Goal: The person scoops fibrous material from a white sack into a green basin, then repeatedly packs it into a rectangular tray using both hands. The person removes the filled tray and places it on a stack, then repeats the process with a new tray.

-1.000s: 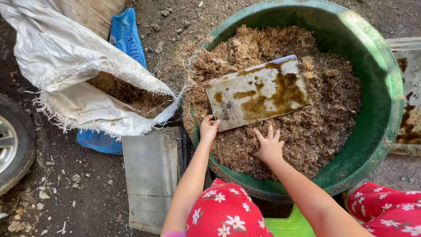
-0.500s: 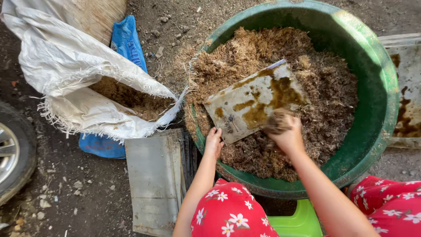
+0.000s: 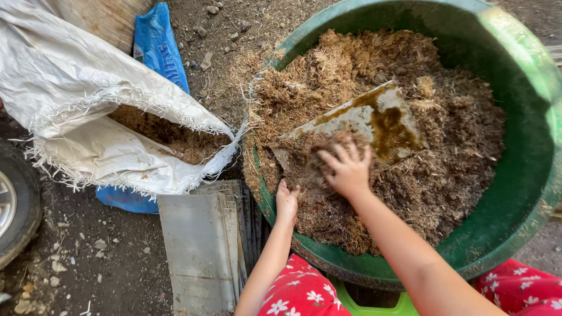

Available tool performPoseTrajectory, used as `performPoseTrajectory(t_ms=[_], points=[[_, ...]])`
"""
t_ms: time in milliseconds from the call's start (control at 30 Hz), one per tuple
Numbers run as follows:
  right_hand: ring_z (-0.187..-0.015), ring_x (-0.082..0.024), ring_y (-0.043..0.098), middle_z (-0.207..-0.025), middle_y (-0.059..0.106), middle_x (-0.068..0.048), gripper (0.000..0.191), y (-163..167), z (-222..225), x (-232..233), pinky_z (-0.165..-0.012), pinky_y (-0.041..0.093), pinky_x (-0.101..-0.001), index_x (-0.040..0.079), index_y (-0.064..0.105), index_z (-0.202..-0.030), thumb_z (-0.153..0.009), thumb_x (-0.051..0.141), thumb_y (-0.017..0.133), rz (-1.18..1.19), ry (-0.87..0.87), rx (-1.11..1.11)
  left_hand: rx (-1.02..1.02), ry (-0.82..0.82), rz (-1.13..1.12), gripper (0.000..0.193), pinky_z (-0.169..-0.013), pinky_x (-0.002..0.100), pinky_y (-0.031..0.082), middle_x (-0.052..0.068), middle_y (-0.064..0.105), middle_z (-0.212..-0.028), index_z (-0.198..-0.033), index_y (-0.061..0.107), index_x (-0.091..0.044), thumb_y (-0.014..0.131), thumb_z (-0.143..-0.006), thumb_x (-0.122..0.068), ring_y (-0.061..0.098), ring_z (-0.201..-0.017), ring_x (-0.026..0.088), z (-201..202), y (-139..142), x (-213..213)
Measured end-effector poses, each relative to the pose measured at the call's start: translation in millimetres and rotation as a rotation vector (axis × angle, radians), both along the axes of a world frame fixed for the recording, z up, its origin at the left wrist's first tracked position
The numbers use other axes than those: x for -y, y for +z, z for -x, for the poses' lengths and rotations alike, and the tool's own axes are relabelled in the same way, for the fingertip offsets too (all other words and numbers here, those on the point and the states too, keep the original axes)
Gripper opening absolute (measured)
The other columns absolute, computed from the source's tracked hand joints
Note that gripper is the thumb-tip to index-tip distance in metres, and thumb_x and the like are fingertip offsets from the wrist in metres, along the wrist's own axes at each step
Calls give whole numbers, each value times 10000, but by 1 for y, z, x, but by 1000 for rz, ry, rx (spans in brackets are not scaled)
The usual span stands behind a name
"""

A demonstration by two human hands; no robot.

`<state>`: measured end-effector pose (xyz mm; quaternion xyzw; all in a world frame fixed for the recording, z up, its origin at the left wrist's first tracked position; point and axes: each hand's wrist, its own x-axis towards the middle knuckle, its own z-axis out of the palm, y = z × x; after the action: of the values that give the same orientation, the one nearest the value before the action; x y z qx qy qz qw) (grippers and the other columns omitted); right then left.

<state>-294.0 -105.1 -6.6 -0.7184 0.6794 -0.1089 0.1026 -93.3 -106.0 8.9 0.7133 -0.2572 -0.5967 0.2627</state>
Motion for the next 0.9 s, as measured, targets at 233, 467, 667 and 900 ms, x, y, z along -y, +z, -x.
performPoseTrajectory(t_ms=[233,467,667,900], points=[[-1451,-372,338,-1569,467,-78,594,-19,147,43,-1099,179,-733,356,593,-1453,-873,350,722,69,-325,-52,-16,-11,67,809,-1242,385,208,119,78,-1703,-1600,133,-50,567,-927,66,99,-1570,228,-1,-10,-5],[-1330,-490,307,-1539,406,-227,572,-21,114,42,-1101,196,-666,228,588,-1492,-927,145,582,87,-601,180,35,-94,-73,822,-1229,380,198,61,72,-1712,-1616,65,-122,550,-961,-13,131,-1564,213,-1,5,1],[-1389,-387,266,-1558,344,-116,609,6,-75,-2,-1095,95,-724,162,563,-1427,-829,274,593,-255,-71,159,84,-169,4,841,-1248,361,170,102,74,-1715,-1625,58,-78,471,-911,90,122,-1568,242,-2,1,1],[-1507,-299,283,-1582,422,-56,365,8,-55,47,-1165,71,-728,280,655,-1266,-915,371,614,-37,271,81,72,-96,-23,819,-1247,341,193,104,50,-1708,-1615,69,-67,439,-918,152,100,-1564,226,-2,-6,1]])
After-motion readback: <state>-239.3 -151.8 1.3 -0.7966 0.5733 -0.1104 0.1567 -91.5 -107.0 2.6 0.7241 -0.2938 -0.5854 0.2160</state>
